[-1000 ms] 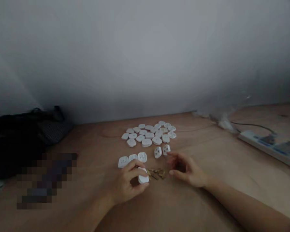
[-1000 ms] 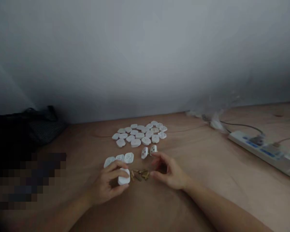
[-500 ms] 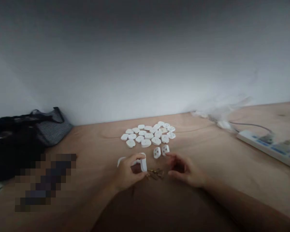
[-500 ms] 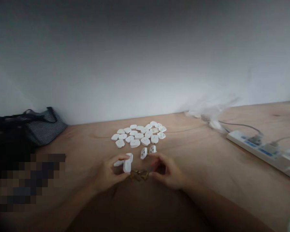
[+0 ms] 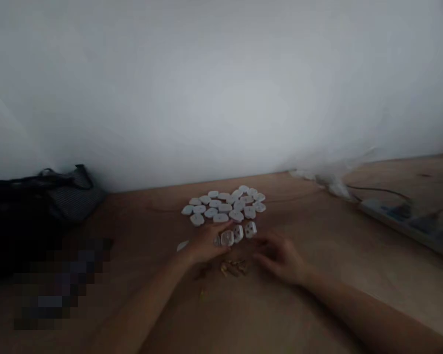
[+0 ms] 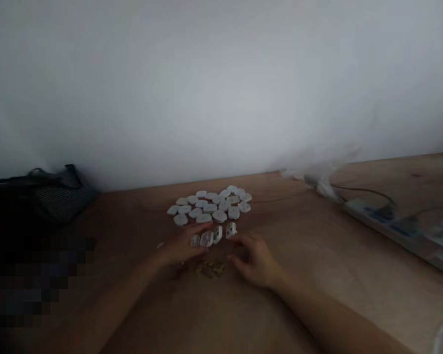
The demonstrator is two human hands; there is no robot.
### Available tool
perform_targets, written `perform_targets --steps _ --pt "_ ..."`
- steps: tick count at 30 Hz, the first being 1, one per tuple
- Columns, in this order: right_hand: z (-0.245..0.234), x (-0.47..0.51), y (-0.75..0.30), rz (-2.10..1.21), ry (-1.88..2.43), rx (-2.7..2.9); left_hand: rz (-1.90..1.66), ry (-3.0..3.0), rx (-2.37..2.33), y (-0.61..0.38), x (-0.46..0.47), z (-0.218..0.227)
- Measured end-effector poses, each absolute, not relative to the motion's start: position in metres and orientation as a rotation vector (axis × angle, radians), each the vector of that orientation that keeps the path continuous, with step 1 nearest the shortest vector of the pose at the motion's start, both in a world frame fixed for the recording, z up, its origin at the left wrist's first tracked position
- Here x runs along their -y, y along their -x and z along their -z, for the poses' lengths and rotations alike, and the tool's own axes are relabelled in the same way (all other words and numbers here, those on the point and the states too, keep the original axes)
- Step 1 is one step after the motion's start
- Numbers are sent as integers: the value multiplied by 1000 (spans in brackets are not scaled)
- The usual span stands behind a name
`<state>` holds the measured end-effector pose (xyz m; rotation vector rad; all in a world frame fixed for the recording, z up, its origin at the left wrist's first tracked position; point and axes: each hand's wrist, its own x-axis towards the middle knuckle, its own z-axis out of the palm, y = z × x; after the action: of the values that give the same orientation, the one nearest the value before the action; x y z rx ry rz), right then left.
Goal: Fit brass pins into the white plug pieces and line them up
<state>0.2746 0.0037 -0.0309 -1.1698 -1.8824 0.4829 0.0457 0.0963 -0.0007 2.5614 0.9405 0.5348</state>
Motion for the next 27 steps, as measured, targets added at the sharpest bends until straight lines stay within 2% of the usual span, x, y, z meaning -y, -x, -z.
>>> perform_targets --steps 6,12,20,27 --pt "19 -23 -274 -142 1230 2037 -637 -2629 -1142 -13 -78 0" --pt "6 -52 -266 -38 1208 2365 -637 -2650 -1501 41 -61 11" --pt "9 -68 -257 -128 1223 2418 -336 -2693 -1398 43 -43 14" --pt "19 -76 -266 -339 1149 2121 -400 -2730 -1277 24 -41 13"
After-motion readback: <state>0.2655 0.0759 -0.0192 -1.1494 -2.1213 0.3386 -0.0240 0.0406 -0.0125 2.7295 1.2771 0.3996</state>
